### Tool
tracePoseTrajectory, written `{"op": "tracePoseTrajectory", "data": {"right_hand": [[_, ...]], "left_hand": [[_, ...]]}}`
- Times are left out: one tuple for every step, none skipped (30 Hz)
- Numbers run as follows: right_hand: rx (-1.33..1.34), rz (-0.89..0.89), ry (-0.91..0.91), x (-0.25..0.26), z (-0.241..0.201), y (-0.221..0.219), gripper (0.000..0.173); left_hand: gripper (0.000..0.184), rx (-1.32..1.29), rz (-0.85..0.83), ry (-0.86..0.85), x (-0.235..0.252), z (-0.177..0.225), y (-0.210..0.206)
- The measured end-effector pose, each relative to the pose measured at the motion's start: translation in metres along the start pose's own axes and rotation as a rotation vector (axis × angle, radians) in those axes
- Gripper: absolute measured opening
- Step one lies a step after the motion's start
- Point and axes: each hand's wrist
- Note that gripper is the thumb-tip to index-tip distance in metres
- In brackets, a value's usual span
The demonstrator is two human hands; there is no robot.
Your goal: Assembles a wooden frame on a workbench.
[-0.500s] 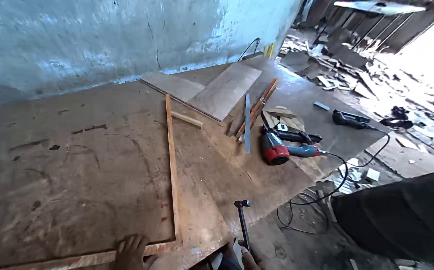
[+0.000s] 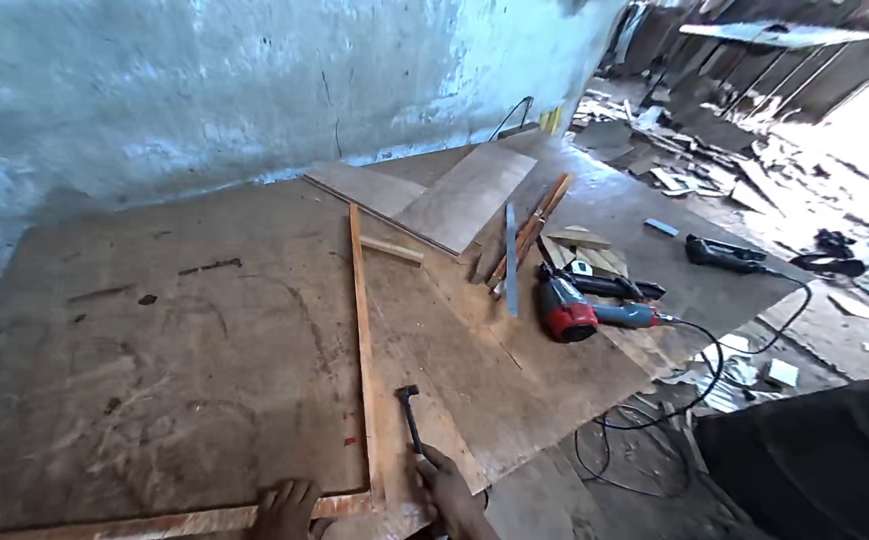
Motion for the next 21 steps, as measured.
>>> {"op": "tracePoseTrajectory", "data": {"right_hand": [[0.003,-0.034,-0.015,0.008,-0.003,-0.008,0.035],[0.005,-0.072,-0.025,0.014,-0.007,-0.015,0.034],[0.012,-0.109,-0.026,0.019,-0.01,-0.02,0.033],[0.025,-0.138,-0.018,0.022,-0.014,-0.023,0.033],[0.027,-0.15,-0.012,0.025,-0.016,-0.024,0.033],[0.017,-0.161,-0.004,0.027,-0.017,-0.024,0.033],[0.001,-0.167,0.004,0.03,-0.018,-0.023,0.034],[-0.012,-0.172,0.014,0.034,-0.019,-0.022,0.034],[-0.024,-0.176,0.02,0.037,-0.02,-0.022,0.033],[-0.037,-0.182,0.022,0.04,-0.021,-0.022,0.032],[-0.048,-0.191,0.025,0.043,-0.023,-0.023,0.033],[-0.056,-0.2,0.028,0.046,-0.023,-0.024,0.034],[-0.061,-0.206,0.036,0.049,-0.024,-0.025,0.034],[-0.068,-0.211,0.042,0.05,-0.025,-0.025,0.034],[-0.076,-0.208,0.05,0.051,-0.027,-0.025,0.033],[-0.088,-0.198,0.057,0.052,-0.03,-0.025,0.033],[-0.109,-0.182,0.062,0.052,-0.032,-0.025,0.032],[-0.131,-0.165,0.068,0.054,-0.034,-0.024,0.031],[-0.154,-0.151,0.073,0.056,-0.036,-0.022,0.029],[-0.168,-0.135,0.077,0.059,-0.037,-0.02,0.029],[-0.176,-0.121,0.079,0.062,-0.039,-0.018,0.028]], "left_hand": [[0.057,0.009,0.006,-0.012,0.0,-0.001,0.0],[0.056,0.013,0.016,-0.019,-0.001,-0.002,-0.001],[0.057,0.016,0.021,-0.02,-0.001,-0.002,-0.001],[0.057,0.019,0.024,-0.02,-0.001,-0.003,0.0],[0.058,0.018,0.028,-0.015,-0.001,-0.003,0.0],[0.058,0.016,0.037,-0.009,-0.001,-0.004,0.001],[0.058,0.016,0.05,-0.007,-0.001,-0.006,0.001],[0.059,0.021,0.066,-0.01,0.0,-0.008,-0.001],[0.06,0.026,0.081,-0.012,0.001,-0.009,-0.002],[0.06,0.024,0.086,-0.011,0.001,-0.011,-0.003],[0.06,0.024,0.081,-0.005,0.002,-0.011,-0.002],[0.059,0.033,0.078,0.004,0.003,-0.012,-0.002],[0.059,0.046,0.085,0.005,0.004,-0.013,-0.002],[0.059,0.051,0.092,0.0,0.006,-0.015,-0.003],[0.059,0.052,0.1,-0.008,0.007,-0.017,-0.004],[0.059,0.054,0.096,-0.013,0.008,-0.018,-0.003],[0.059,0.045,0.066,-0.008,0.009,-0.018,0.0],[0.059,0.023,0.0,0.015,0.01,-0.015,0.006],[0.058,-0.027,-0.084,0.047,0.013,-0.013,0.014],[0.059,-0.096,-0.178,0.083,0.017,-0.011,0.023],[0.063,-0.187,-0.247,0.107,0.024,-0.01,0.031]]}}
Point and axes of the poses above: each hand's wrist, its own x-axis towards the middle knuckle, its own y-axis out of the back of the hand, z = x × y, and after that the axes turned 9 degrees about -x, right-handed
